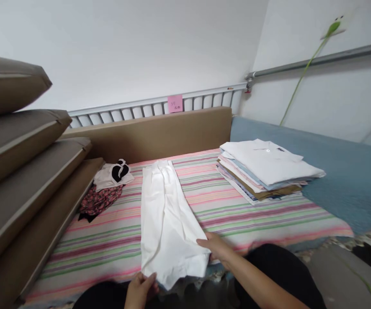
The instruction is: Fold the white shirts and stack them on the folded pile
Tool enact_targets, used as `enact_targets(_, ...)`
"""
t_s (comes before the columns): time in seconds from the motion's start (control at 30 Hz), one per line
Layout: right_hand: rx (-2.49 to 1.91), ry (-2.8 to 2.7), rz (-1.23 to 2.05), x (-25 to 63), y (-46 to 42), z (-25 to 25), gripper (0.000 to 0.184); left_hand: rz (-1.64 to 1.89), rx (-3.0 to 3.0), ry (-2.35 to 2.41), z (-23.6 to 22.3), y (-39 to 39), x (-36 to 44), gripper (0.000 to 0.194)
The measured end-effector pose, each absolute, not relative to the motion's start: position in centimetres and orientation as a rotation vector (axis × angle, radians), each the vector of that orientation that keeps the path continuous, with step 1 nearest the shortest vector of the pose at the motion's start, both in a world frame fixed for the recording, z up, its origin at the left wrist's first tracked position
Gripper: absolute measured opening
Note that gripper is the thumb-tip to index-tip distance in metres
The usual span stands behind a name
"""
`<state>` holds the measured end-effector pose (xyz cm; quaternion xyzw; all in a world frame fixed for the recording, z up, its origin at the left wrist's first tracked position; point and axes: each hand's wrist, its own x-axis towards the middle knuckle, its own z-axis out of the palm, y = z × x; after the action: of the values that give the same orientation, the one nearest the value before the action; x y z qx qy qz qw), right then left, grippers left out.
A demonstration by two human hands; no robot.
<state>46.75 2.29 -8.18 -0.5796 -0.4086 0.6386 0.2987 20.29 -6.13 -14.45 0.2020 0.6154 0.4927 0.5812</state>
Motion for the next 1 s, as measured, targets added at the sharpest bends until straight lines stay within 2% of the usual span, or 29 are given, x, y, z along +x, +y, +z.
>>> enact_targets(0.1, -1.461, -0.968, 1.790, 47.9, 1.5, -8.5, 0.033, 1.140, 0.565, 1.460, -13.5, -6.7, 21.3, 0.051)
enact_targets(0.23, -1.477, -0.939, 1.816, 49.1, 0.3, -9.8, 0.032, 1.053, 0.614, 1.513, -14.2, -7.7, 22.8, 0.049)
enact_targets(0.43, -1.830, -1.382, 1.499, 49.7, 0.1, -9.7, 0.007, 0.908, 0.663, 1.626, -15.2, -8.5, 22.9, 0.045)
enact_targets(0.53, -1.862, -1.393, 1.484, 49.7, 0.4, -9.8, 0.010, 0.895, 0.676, 1.670, -14.4, -8.6, 22.9, 0.043)
enact_targets(0.63, -1.861, -1.356, 1.508, 49.7, 0.0, -10.3, 0.010, 0.882, 0.680, 1.660, -13.3, -8.8, 22.7, 0.052)
enact_targets(0.83, -1.676, -1.191, 1.689, 50.4, -1.3, -10.7, 0.008, 1.029, 0.543, 1.414, -12.5, -9.2, 22.1, 0.056)
enact_targets(0.9, -1.485, -1.038, 1.833, 51.0, -1.5, -10.7, 0.014, 1.057, 0.466, 1.380, -12.7, -9.1, 22.3, 0.059)
enact_targets(1.0, -1.303, -0.903, 1.940, 51.9, -1.7, -10.8, 0.023, 1.092, 0.455, 1.398, -12.9, -8.9, 23.0, 0.053)
